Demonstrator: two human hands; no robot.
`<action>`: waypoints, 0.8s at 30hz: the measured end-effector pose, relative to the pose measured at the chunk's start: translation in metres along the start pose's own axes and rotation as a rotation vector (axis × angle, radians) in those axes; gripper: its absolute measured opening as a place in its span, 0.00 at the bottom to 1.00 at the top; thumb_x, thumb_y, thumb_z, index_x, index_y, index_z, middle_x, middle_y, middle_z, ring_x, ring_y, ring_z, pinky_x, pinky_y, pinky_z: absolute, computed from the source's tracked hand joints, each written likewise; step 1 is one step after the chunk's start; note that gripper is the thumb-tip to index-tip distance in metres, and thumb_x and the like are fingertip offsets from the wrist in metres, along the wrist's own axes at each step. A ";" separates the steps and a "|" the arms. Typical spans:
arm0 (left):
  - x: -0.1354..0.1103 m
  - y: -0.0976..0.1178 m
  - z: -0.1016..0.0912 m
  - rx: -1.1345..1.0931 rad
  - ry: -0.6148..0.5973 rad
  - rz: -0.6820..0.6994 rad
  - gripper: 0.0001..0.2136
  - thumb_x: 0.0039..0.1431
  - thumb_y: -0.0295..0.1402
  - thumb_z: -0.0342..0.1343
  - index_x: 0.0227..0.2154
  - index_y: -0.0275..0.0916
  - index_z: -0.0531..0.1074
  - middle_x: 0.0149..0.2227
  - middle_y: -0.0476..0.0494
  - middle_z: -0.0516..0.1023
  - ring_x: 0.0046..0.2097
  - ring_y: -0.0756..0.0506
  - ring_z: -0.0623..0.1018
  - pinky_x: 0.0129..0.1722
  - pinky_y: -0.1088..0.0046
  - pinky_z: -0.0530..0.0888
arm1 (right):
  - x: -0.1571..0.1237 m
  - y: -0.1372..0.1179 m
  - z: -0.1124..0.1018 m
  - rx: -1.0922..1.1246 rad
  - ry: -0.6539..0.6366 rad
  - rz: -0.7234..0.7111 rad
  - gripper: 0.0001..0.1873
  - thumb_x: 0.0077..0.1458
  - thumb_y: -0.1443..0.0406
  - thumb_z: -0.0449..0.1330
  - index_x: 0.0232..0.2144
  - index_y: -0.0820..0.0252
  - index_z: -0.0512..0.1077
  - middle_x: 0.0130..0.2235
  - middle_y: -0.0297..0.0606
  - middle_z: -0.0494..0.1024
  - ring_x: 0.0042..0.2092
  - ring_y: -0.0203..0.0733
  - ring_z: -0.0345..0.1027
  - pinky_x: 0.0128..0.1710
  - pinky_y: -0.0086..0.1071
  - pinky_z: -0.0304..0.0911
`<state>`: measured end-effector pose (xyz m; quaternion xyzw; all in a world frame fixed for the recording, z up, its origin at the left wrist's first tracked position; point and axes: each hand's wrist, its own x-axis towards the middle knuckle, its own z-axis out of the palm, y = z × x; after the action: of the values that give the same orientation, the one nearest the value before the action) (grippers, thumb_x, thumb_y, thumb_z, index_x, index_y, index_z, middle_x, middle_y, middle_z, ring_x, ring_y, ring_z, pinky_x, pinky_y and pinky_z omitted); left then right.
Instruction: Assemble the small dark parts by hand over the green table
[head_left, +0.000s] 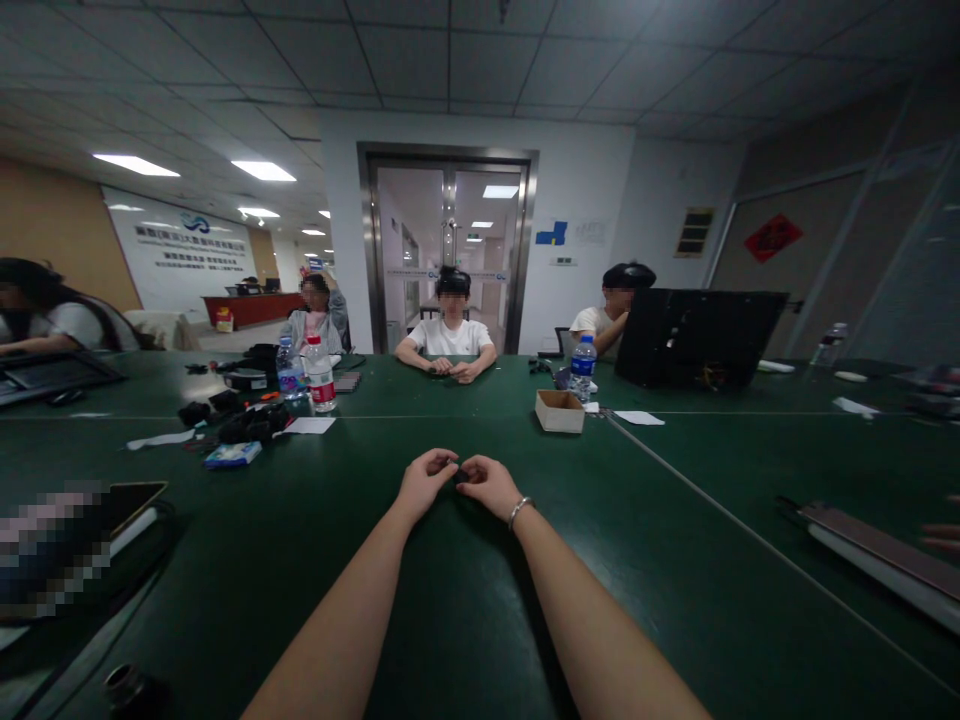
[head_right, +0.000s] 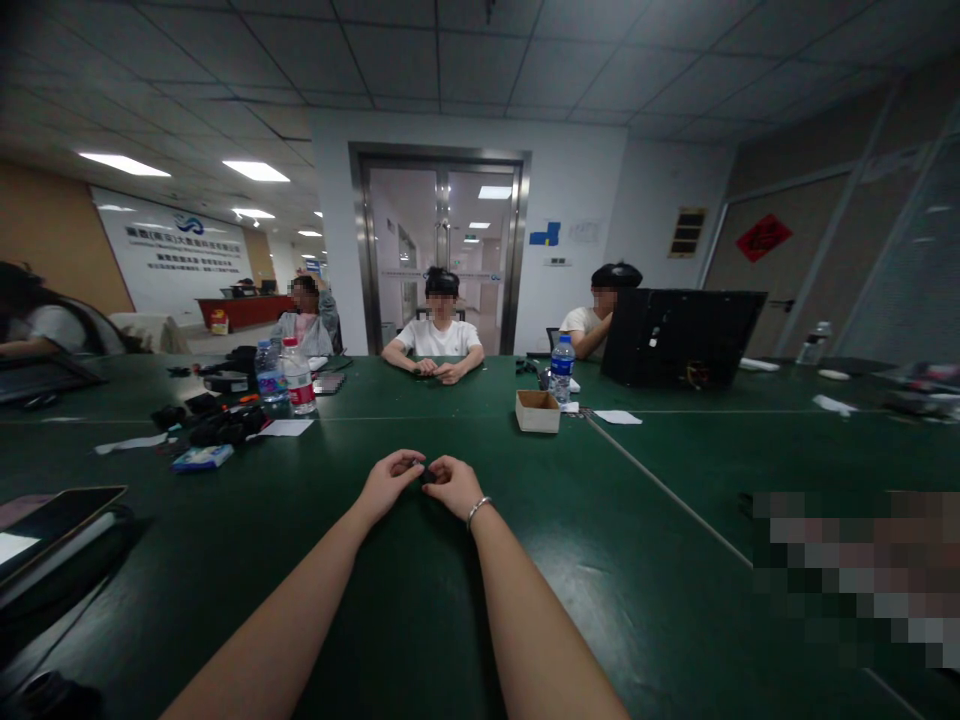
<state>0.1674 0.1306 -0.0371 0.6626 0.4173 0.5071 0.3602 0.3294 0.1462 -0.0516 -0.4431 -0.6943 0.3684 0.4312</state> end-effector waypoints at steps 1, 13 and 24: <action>-0.001 0.001 0.001 0.036 0.003 0.009 0.12 0.48 0.37 0.56 0.35 0.38 0.71 0.35 0.44 0.73 0.37 0.47 0.73 0.40 0.70 0.70 | 0.000 -0.001 0.001 -0.071 0.021 -0.004 0.14 0.36 0.70 0.65 0.30 0.63 0.69 0.27 0.31 0.70 0.28 0.33 0.63 0.28 0.26 0.59; -0.007 0.008 0.011 0.252 0.055 0.044 0.11 0.47 0.35 0.57 0.34 0.40 0.69 0.31 0.46 0.72 0.32 0.49 0.72 0.32 0.74 0.69 | -0.005 -0.014 0.007 -0.418 0.086 -0.108 0.10 0.35 0.70 0.67 0.25 0.63 0.70 0.29 0.34 0.67 0.30 0.35 0.61 0.31 0.27 0.58; -0.009 0.018 0.007 0.295 -0.022 0.083 0.10 0.47 0.29 0.53 0.34 0.40 0.72 0.38 0.44 0.70 0.38 0.48 0.71 0.37 0.73 0.69 | -0.002 -0.006 0.004 -0.349 0.030 -0.100 0.10 0.35 0.72 0.66 0.24 0.63 0.69 0.28 0.32 0.66 0.29 0.34 0.61 0.29 0.26 0.58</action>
<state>0.1761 0.1149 -0.0257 0.7306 0.4554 0.4475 0.2421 0.3240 0.1421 -0.0481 -0.4815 -0.7623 0.2140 0.3758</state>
